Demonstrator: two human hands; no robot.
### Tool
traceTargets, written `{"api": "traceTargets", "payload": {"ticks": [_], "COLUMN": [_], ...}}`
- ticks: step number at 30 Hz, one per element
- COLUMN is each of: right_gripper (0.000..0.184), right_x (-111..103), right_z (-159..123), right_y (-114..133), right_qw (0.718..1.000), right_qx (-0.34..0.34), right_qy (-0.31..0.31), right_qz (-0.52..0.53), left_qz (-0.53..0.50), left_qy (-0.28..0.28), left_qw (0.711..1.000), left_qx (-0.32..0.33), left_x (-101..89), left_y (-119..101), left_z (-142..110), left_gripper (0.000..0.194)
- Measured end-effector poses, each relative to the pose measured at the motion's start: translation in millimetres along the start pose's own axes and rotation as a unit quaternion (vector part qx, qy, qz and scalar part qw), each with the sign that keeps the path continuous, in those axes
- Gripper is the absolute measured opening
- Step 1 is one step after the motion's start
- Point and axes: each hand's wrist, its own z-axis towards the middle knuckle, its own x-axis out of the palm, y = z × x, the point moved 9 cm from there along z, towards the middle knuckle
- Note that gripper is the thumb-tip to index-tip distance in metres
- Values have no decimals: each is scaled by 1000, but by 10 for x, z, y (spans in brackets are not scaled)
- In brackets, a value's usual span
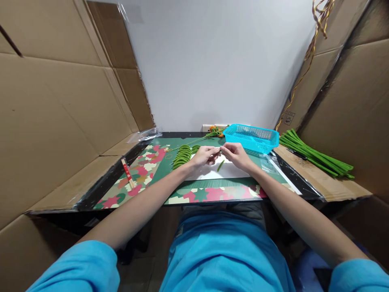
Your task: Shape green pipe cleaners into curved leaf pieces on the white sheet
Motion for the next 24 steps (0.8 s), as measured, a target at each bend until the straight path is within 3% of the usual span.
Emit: {"api": "traceTargets", "payload": {"ticks": [4,8,10,12,14,16,18,20,22,24], "right_gripper": [54,56,54,50,48,47,48,49,47,43], "right_x": [-38,-11,33,88,144,145,54,-68,-122,-134], "right_z": [-19,-17,-3,-4,-19,-21,4,16,-8,-37], "right_y": [83,85,-7,-129,-223,-246,-192,-66,58,120], "right_qw": [994,997,998,988,969,963,983,999,993,985], "right_qx": [-38,-10,52,127,186,195,141,48,-29,-64], "right_qy": [-31,-36,-19,2,30,50,40,2,-28,-45], "right_qz": [-101,-74,-4,84,159,179,111,-10,-113,-156], "left_qz": [-43,104,263,421,519,547,508,411,275,134], "left_qy": [-8,-25,-34,-12,23,22,-20,-50,-37,-6], "left_qw": [999,990,948,872,806,787,820,887,953,989], "left_qx": [2,90,174,248,282,285,263,205,123,56], "left_x": [-3,-45,-22,97,217,253,198,107,65,87], "left_y": [19,-135,-314,-447,-477,-482,-487,-407,-237,-87], "left_z": [-4,-36,-96,-171,-217,-217,-175,-99,-17,25], "left_gripper": [36,29,18,10,19,21,15,20,33,41]}}
